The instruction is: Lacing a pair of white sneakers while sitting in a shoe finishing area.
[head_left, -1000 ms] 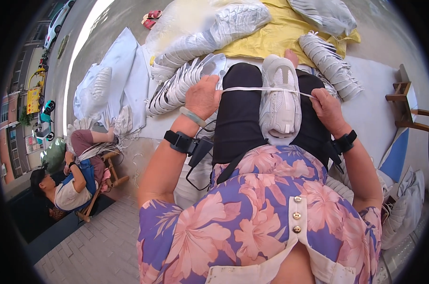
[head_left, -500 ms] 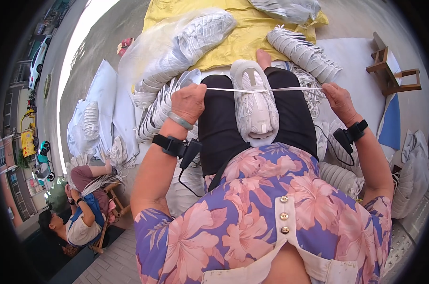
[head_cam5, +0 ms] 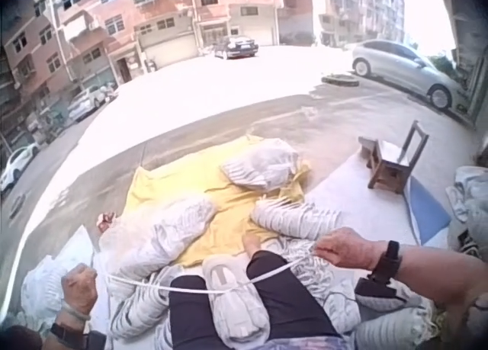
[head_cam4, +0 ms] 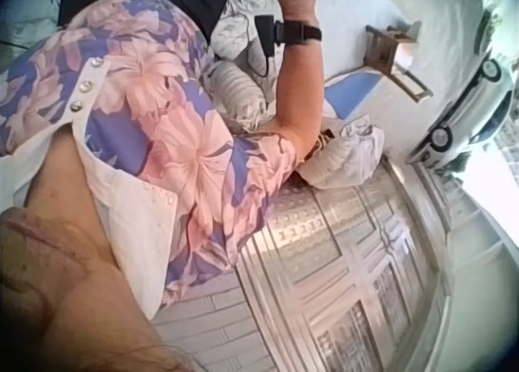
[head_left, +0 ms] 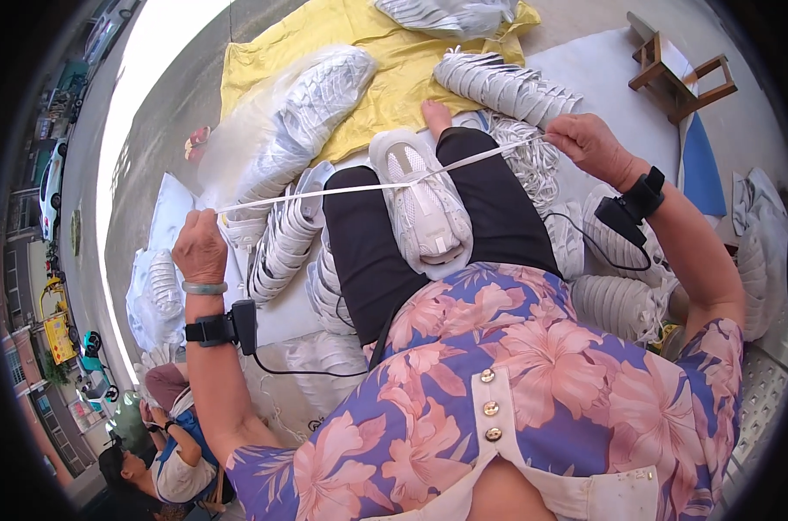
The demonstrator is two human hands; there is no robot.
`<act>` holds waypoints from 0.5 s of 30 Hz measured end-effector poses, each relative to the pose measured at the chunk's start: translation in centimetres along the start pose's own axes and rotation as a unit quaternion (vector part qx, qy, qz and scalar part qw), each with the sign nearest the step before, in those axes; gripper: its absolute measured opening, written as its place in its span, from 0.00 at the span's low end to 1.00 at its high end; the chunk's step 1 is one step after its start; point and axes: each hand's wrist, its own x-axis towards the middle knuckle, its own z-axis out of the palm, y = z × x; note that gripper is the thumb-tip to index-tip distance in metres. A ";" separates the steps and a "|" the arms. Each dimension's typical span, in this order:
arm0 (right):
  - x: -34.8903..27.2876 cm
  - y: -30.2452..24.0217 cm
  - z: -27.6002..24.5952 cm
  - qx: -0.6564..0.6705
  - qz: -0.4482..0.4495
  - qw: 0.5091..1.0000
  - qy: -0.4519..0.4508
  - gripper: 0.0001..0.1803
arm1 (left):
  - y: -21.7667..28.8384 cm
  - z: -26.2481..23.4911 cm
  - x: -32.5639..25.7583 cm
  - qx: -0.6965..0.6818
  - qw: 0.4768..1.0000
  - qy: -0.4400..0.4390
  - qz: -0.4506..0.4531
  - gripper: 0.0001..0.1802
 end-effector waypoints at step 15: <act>-4.2 5.7 6.9 -0.005 0.106 0.974 -0.198 0.13 | -7.5 0.2 -4.0 0.058 0.994 0.012 -0.092 0.03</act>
